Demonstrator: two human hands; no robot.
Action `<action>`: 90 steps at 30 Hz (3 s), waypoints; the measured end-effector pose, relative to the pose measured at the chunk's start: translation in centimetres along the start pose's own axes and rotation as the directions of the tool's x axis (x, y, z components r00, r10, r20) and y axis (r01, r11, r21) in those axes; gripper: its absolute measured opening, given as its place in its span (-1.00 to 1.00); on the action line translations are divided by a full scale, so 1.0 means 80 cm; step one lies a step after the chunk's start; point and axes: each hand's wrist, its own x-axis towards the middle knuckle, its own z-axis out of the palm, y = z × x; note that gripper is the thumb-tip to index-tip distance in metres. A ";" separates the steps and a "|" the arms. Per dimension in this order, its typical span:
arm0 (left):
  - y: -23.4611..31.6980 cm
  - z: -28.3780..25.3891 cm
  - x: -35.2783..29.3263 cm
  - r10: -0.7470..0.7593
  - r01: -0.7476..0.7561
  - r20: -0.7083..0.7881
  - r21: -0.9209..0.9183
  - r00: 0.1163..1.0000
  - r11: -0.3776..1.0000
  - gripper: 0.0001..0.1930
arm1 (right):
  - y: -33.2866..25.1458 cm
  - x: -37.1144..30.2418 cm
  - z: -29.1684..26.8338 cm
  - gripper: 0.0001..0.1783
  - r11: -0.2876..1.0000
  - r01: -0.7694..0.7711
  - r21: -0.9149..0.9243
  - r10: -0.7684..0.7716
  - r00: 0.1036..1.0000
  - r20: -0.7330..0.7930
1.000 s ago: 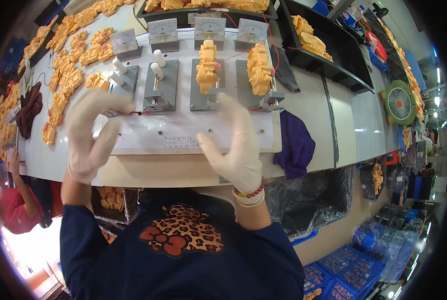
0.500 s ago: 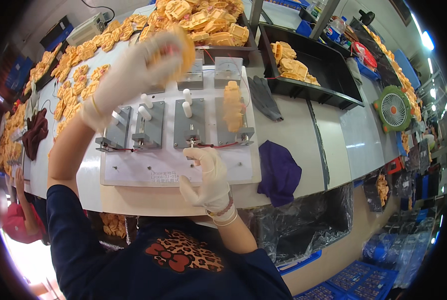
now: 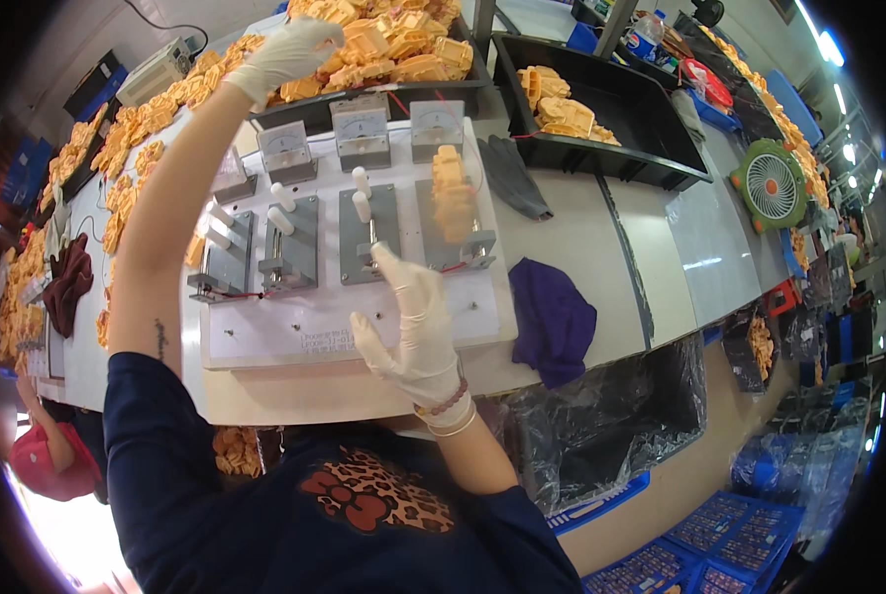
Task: Assembling and testing yellow plastic components on a workshop jig.
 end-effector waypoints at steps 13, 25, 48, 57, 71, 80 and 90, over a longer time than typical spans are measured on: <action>0.209 -0.132 -0.402 0.031 -0.120 -0.428 -0.185 0.903 0.975 -0.86 | 0.060 -0.041 -0.063 -0.83 0.796 -0.060 -0.603 -0.055 0.984 -0.170; 0.203 -0.028 -0.451 -0.721 0.326 -0.229 -0.774 0.654 0.543 -0.87 | 0.059 -0.046 -0.068 -0.83 0.870 -0.178 -0.460 0.072 0.969 -0.237; 0.206 -0.024 -0.446 -0.761 0.387 -0.152 -0.788 0.631 0.479 -0.87 | 0.061 -0.044 -0.102 -0.90 0.935 -0.350 -0.055 0.344 0.934 -0.091; 0.206 -0.023 -0.447 -0.750 0.369 -0.164 -0.790 0.640 0.489 -0.86 | 0.057 -0.039 -0.093 -0.89 0.912 -0.376 -0.166 0.353 0.923 -0.153; 0.207 -0.023 -0.446 -0.745 0.364 -0.168 -0.790 0.646 0.494 -0.88 | 0.061 -0.040 -0.091 -0.90 0.921 -0.357 -0.153 0.334 0.929 -0.161; 0.207 -0.025 -0.445 -0.742 0.362 -0.156 -0.796 0.652 0.485 -0.88 | 0.057 -0.039 -0.087 -0.91 0.912 -0.345 -0.222 0.315 0.936 -0.159; 0.203 -0.045 -0.440 -0.778 0.362 0.065 -0.907 0.625 0.215 -0.87 | 0.063 -0.046 -0.088 -0.95 0.920 -0.188 -0.343 0.154 0.980 -0.124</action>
